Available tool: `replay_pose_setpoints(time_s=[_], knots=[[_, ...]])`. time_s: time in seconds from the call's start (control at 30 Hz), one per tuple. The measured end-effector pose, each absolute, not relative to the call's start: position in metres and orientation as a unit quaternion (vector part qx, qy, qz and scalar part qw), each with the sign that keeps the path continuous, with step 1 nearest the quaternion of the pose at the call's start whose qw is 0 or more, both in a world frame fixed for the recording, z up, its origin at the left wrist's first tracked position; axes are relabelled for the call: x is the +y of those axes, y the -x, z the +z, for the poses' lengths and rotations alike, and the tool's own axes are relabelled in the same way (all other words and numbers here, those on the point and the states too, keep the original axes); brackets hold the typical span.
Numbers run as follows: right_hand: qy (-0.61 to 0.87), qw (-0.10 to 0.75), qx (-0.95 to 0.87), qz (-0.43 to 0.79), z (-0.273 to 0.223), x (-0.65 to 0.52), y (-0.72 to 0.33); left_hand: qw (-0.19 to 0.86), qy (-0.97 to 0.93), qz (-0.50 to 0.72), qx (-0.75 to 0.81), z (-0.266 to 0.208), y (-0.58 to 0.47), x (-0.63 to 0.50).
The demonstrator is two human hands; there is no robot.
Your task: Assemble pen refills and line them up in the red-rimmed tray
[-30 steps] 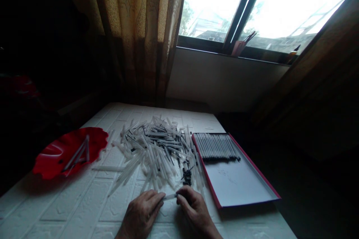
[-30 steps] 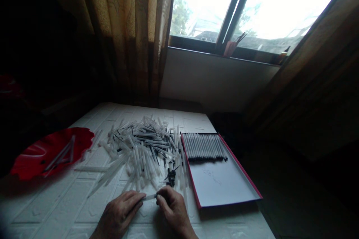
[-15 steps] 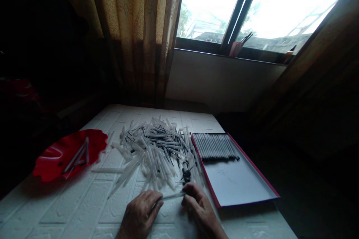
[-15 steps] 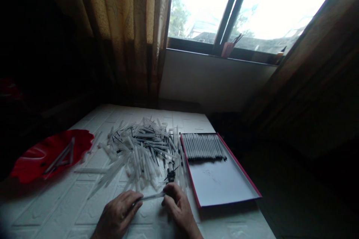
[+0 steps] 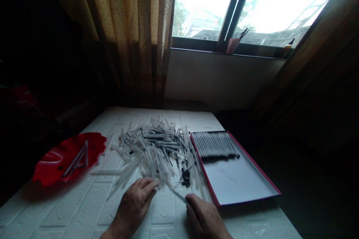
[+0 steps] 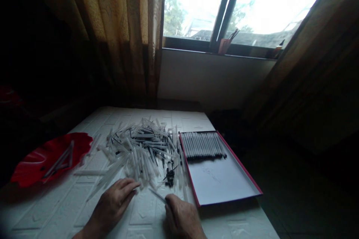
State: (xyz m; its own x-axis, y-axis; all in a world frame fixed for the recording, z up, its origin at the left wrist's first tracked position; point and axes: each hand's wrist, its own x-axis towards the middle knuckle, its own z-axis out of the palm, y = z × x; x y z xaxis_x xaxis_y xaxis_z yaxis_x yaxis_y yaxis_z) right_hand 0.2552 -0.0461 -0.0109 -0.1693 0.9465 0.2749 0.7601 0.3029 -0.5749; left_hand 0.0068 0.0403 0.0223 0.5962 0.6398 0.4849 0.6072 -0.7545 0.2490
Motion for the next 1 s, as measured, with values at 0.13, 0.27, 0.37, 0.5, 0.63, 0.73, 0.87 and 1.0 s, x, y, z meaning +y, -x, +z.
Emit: replay_pose_setpoints(time_s=[0.13,0.27,0.37,0.5,0.63,0.73,0.87,1.0], knots=[[0.575,0.387,-0.702,0.166,-0.034,-0.054,-0.258,0.023,-0.904,0.128,0.407,0.034,-0.020,0.052],[0.568,0.435,-0.691,0.109,-0.045,-0.056,-0.253,0.012,-0.898,0.021,0.440,0.050,-0.042,0.050],[0.563,0.456,-0.683,0.088,-0.041,-0.055,-0.248,-0.007,-0.897,-0.017,0.442,0.054,-0.053,0.047],[0.574,0.487,-0.651,0.102,-0.035,-0.056,-0.242,-0.010,-0.894,-0.030,0.447,0.046,-0.052,0.046],[0.553,0.499,-0.660,0.095,-0.034,-0.061,-0.238,0.047,-0.903,0.044,0.424,0.029,-0.029,0.046],[0.556,0.501,-0.657,0.088,-0.031,-0.063,-0.235,0.172,-0.861,0.210,0.431,0.017,-0.012,0.040],[0.564,0.496,-0.654,0.091,-0.028,-0.064,-0.230,0.334,-0.752,0.304,0.480,0.013,-0.008,0.023],[0.549,0.476,-0.679,0.105,-0.027,-0.065,-0.228,0.512,-0.618,0.324,0.502,0.013,-0.019,0.005]])
